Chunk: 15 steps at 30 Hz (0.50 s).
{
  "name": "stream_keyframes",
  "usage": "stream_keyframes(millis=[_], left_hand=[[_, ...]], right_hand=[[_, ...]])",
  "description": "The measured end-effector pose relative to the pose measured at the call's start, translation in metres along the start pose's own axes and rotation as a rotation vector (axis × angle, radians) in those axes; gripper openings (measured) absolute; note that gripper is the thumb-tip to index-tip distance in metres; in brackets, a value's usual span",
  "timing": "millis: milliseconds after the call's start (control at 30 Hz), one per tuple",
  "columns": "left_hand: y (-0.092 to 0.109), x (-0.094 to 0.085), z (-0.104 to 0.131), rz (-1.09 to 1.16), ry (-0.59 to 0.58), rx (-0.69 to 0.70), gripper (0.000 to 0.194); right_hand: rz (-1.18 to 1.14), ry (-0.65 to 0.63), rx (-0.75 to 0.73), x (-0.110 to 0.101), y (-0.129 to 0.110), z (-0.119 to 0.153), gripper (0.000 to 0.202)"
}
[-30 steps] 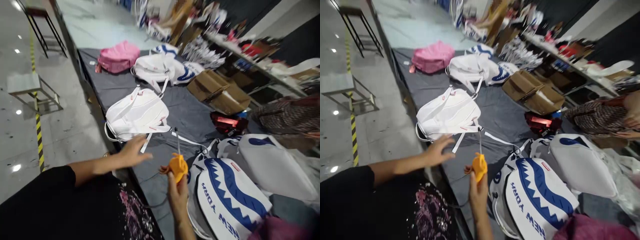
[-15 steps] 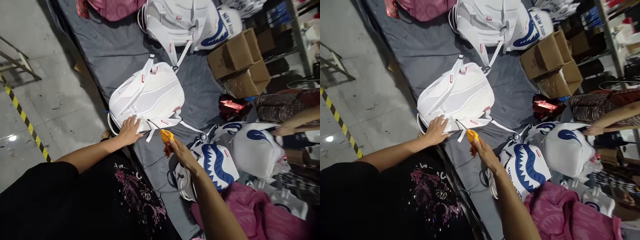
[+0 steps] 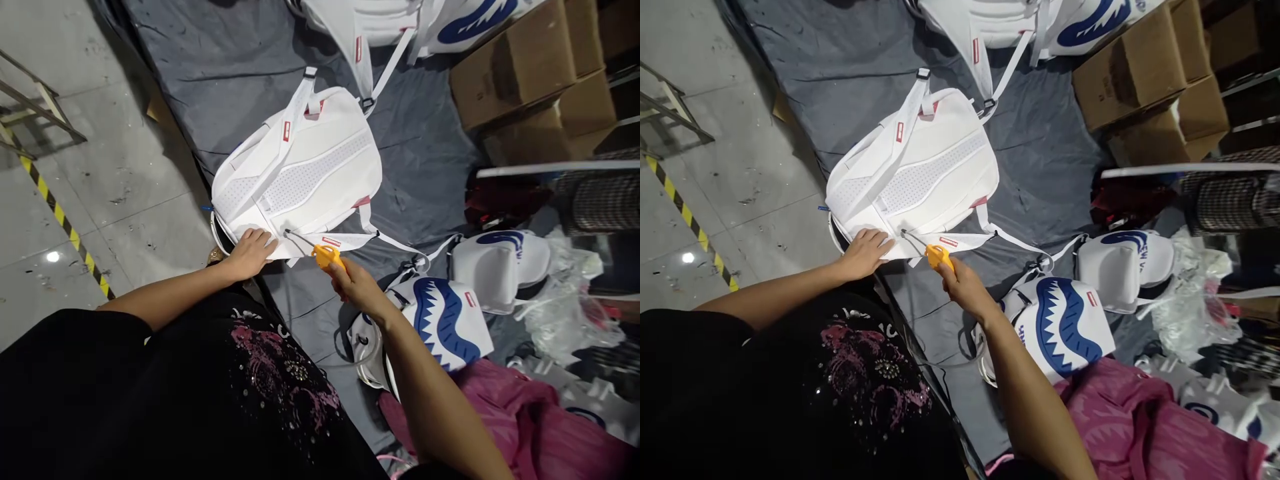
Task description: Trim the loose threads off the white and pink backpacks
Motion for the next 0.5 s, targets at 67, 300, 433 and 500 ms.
stream_keyframes(millis=[67,300,433,500], left_hand=[[0.0002,0.0005,-0.0006,0.011,0.003,-0.013,0.048],[0.0006,0.0016,-0.0022,-0.015,-0.032,-0.010,0.049],[-0.0007,0.0015,-0.0040,-0.030,-0.039,0.002,0.050],[-0.0008,0.0020,-0.0054,-0.030,-0.047,0.008,0.050]], right_hand=[[-0.008,0.011,-0.009,0.0006,0.0005,-0.0015,0.046],[-0.046,-0.008,-0.024,0.0021,0.0064,-0.0074,0.046],[-0.048,0.002,-0.030,0.0025,0.0099,-0.0094,0.047],[-0.029,0.011,-0.043,0.0023,0.0094,-0.0098,0.048]])
Point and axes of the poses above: each hand's wrist, its own z-axis away from the middle knuckle, its own x-axis out of the palm, y = z × x, the point moved 6 cm from there along -z, towards the middle knuckle, and after that the axes turned 8 degrees about y, right-handed, at the moved point
